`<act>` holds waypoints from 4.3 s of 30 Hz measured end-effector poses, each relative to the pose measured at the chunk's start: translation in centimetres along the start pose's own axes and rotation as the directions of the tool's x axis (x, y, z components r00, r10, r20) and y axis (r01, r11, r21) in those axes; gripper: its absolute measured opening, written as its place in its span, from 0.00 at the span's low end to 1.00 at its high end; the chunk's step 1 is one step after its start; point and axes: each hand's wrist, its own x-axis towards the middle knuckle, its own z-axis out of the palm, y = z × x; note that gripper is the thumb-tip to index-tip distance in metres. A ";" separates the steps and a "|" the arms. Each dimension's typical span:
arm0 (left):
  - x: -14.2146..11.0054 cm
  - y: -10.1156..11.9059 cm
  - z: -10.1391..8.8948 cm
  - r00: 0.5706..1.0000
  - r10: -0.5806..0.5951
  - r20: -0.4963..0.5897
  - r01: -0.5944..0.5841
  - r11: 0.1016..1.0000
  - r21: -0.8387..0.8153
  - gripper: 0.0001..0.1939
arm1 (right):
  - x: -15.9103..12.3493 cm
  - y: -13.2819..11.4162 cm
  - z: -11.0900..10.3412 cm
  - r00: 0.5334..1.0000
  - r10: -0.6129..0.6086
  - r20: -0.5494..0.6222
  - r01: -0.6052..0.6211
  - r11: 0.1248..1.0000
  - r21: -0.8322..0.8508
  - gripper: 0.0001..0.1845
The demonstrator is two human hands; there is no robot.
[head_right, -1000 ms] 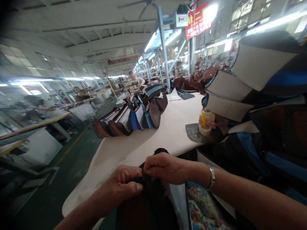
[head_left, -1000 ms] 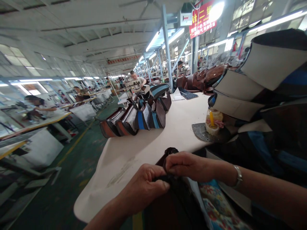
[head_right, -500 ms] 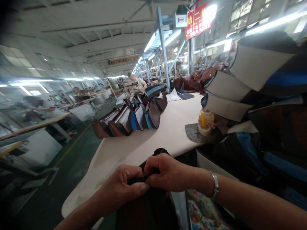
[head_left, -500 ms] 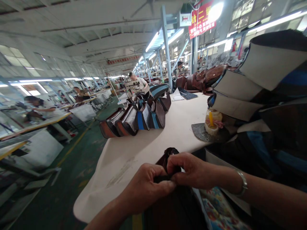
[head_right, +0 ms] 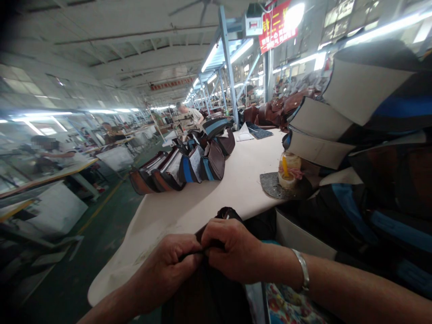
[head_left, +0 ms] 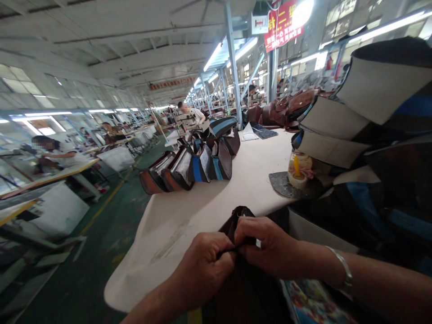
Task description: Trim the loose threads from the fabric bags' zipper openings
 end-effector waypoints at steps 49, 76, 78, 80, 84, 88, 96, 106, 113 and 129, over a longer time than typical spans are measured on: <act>2.2 -2.0 -4.3 0.917 0.081 0.391 0.007 0.976 -0.218 0.18 | 1.4 -1.6 -3.7 0.742 0.440 0.505 -0.594 0.781 0.192 0.14; 0.9 -2.6 -3.0 0.956 0.133 0.261 -0.065 0.965 -0.252 0.22 | 0.6 -0.8 -2.9 0.757 0.381 0.531 -0.615 0.691 0.380 0.21; 1.0 -2.8 -3.4 0.952 0.136 0.274 -0.061 0.962 -0.265 0.25 | 0.5 -0.9 -3.7 0.780 0.325 0.534 -0.568 0.726 0.388 0.24; 1.2 -2.6 -3.8 0.943 0.119 0.312 -0.042 0.969 -0.243 0.23 | 0.6 -1.0 -4.4 0.794 0.304 0.526 -0.531 0.768 0.357 0.26; 1.7 -2.2 -4.3 0.918 0.076 0.389 -0.022 0.990 -0.141 0.19 | 1.0 -1.1 -4.8 0.737 0.365 0.569 -0.565 0.795 0.222 0.27; 1.8 -1.9 -4.3 0.919 0.090 0.385 -0.053 0.993 -0.107 0.16 | 1.6 -1.1 -4.3 0.708 0.408 0.577 -0.553 0.828 0.094 0.22; 1.0 -0.7 -3.1 0.967 0.202 0.157 -0.221 0.969 0.114 0.10 | 3.7 -1.4 -3.9 0.662 0.494 0.564 -0.599 0.801 0.002 0.11; 0.2 -0.9 -1.3 0.973 0.229 -0.005 -0.229 0.973 0.007 0.11 | 3.9 -1.9 -2.2 0.766 0.477 0.431 -0.514 0.857 -0.035 0.14; 0.3 -2.8 -3.0 0.978 0.116 0.173 -0.086 0.981 -0.172 0.18 | 2.4 0.2 -6.3 0.757 0.351 0.551 -0.533 0.820 0.209 0.24; 0.6 -3.0 -3.4 0.962 0.064 0.264 0.026 0.946 -0.323 0.12 | 1.1 2.9 -7.4 0.760 0.240 0.604 -0.446 0.869 0.216 0.14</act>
